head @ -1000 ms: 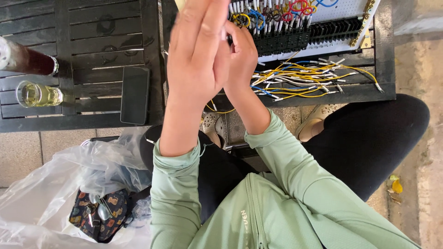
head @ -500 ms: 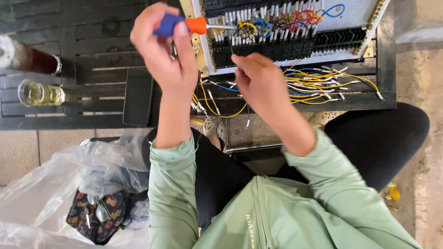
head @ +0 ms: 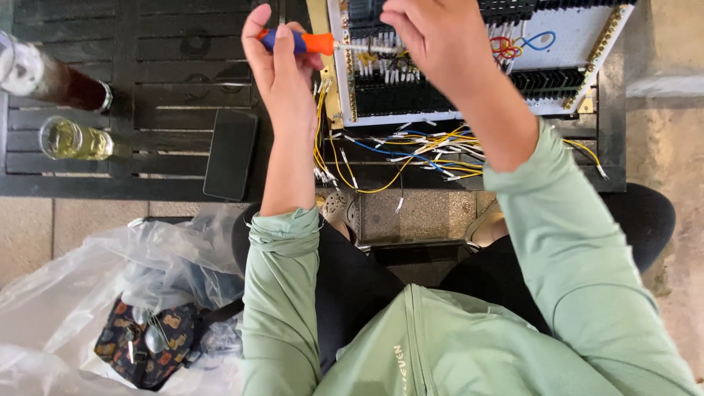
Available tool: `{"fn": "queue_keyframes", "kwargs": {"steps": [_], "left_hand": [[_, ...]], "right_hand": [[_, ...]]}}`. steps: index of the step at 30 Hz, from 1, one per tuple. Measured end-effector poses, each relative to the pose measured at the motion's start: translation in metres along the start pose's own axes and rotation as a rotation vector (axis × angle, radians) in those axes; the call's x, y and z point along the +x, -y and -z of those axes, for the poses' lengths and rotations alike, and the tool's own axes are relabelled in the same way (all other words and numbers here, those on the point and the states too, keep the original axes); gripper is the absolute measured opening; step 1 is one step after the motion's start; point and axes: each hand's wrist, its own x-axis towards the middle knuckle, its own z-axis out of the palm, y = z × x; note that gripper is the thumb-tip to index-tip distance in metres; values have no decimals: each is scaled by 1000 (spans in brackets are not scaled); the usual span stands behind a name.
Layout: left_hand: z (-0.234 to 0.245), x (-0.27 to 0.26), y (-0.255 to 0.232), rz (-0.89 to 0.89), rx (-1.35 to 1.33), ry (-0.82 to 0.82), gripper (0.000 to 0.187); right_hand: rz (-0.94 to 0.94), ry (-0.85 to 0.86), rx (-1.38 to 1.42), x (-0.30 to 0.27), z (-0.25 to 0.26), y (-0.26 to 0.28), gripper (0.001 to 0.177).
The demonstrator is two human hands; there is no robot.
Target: The person sits on a low stool and uses a screwdriver to connect various colored wires into a terminal block inside an open electrical box. They repeatedly insert wire ends into the terminals and tighten the screws to secure the connections.
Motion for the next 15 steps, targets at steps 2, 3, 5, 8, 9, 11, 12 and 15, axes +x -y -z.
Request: {"fn": "queue_keyframes", "kwargs": {"steps": [2,3,5,8,9,11,12,15], "left_hand": [[3,0,10,125,-215,-111,27],[2,0,7,127,-214,-111,27],[-5,2,2,245,-206,-338,32],[7,4,13,202,-226,-352,35],[6,2,9,203,-225,-354,35],[4,-4,0,189,-194,-333,31],[-1,-7,-3,189,-193,-333,31],[-12,-16,-8,145,-121,-309,28]], "right_hand": [[-30,-115,61,0,5,24,8],[-33,-114,62,-3,1,32,8],[-108,-205,42,-6,-3,45,14],[-255,-264,-121,-6,-8,70,11],[-256,-263,-119,-7,-13,72,11],[-362,-273,-119,-9,-23,78,19],[-363,-273,-119,-12,-27,77,19],[-373,-290,-106,-21,-38,69,23]]}}
